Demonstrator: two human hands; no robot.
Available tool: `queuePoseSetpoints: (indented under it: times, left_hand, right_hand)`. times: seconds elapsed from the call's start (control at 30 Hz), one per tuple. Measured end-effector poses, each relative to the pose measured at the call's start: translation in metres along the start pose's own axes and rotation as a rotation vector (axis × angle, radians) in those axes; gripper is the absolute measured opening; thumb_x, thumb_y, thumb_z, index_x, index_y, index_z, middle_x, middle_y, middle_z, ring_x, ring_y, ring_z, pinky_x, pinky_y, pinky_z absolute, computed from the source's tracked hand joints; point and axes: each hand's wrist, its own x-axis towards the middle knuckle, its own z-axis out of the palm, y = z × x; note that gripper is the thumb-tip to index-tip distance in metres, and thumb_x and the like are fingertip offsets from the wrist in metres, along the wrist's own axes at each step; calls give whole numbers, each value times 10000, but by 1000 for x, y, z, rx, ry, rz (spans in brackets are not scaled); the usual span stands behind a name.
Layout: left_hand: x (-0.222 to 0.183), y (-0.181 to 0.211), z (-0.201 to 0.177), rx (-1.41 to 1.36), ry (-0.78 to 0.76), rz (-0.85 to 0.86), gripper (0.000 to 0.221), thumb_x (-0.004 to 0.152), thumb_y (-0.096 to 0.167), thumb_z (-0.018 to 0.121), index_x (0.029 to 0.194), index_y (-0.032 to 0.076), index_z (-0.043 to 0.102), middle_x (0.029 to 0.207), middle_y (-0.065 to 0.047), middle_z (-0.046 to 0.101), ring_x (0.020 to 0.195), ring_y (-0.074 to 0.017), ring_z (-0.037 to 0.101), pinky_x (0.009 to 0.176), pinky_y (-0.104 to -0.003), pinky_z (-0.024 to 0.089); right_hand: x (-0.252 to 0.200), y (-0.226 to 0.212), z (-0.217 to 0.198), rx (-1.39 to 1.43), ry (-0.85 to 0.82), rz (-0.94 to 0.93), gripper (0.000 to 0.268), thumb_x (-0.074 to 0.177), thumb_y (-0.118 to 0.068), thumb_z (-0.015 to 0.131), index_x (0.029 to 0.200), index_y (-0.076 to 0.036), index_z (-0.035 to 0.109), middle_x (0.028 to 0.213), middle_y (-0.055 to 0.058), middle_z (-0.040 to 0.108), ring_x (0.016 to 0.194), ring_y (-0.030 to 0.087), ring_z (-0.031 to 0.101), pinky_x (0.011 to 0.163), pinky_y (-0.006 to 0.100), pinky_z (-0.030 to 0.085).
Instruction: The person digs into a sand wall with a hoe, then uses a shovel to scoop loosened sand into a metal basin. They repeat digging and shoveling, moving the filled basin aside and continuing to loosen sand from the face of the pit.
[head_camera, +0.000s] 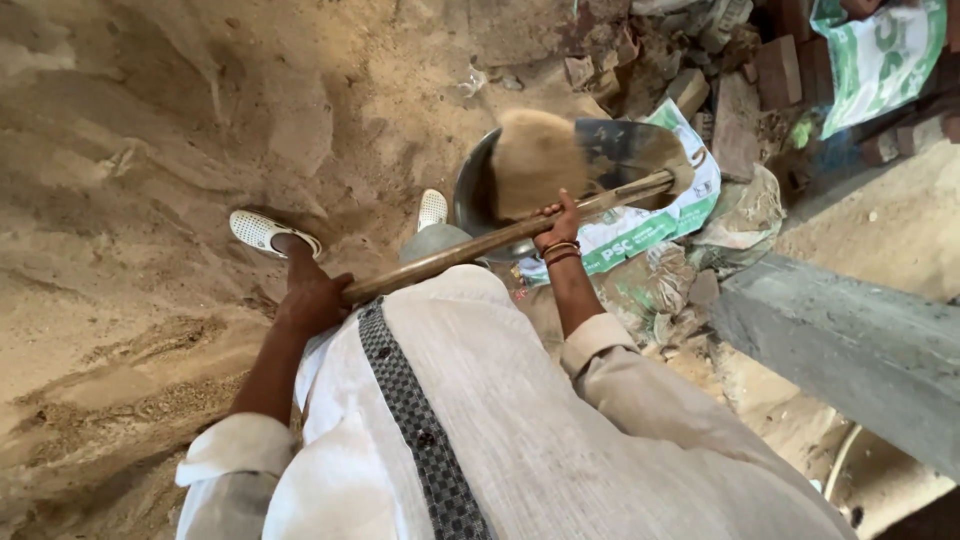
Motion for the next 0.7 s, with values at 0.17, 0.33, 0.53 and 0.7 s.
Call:
queuePoseSetpoints:
  times: [0.17,0.33,0.53,0.7]
  left_hand:
    - [-2,-3,-6,-5,-28,-29,384,901,306,721,1274,223,687,933,-100,760,862,-239,722,861,-426,580]
    - [-46,-17,-1,-107,-120,-198,394,940,331,678,1324,247,645,1006,-83,762,862,-250,745,807,-422,612]
    - [-116,-48,39,-197,4,-392,472,883,390,705,1332,269,629,990,-73,787,875,-245,764,811,-396,623]
    - [-119,-50,36,-436,34,-479,552,853,406,768,1343,202,616,977,-117,773,863,-276,747,827,-435,613]
  right_hand:
    - [-17,-1,-3,34,21,-15,356,859,-227,766,645,-164,488,575,-20,496,536,148,498,629,378,513]
    - [-10,40,-4,-41,-27,94,383,846,-242,759,623,-157,459,551,24,493,529,204,501,637,412,521]
    - [-36,103,67,-224,-97,253,345,818,-173,772,644,-144,476,582,46,505,558,229,506,649,427,514]
    - [-33,116,166,-343,-263,233,295,872,-290,699,686,-166,507,575,3,479,547,174,493,547,327,486]
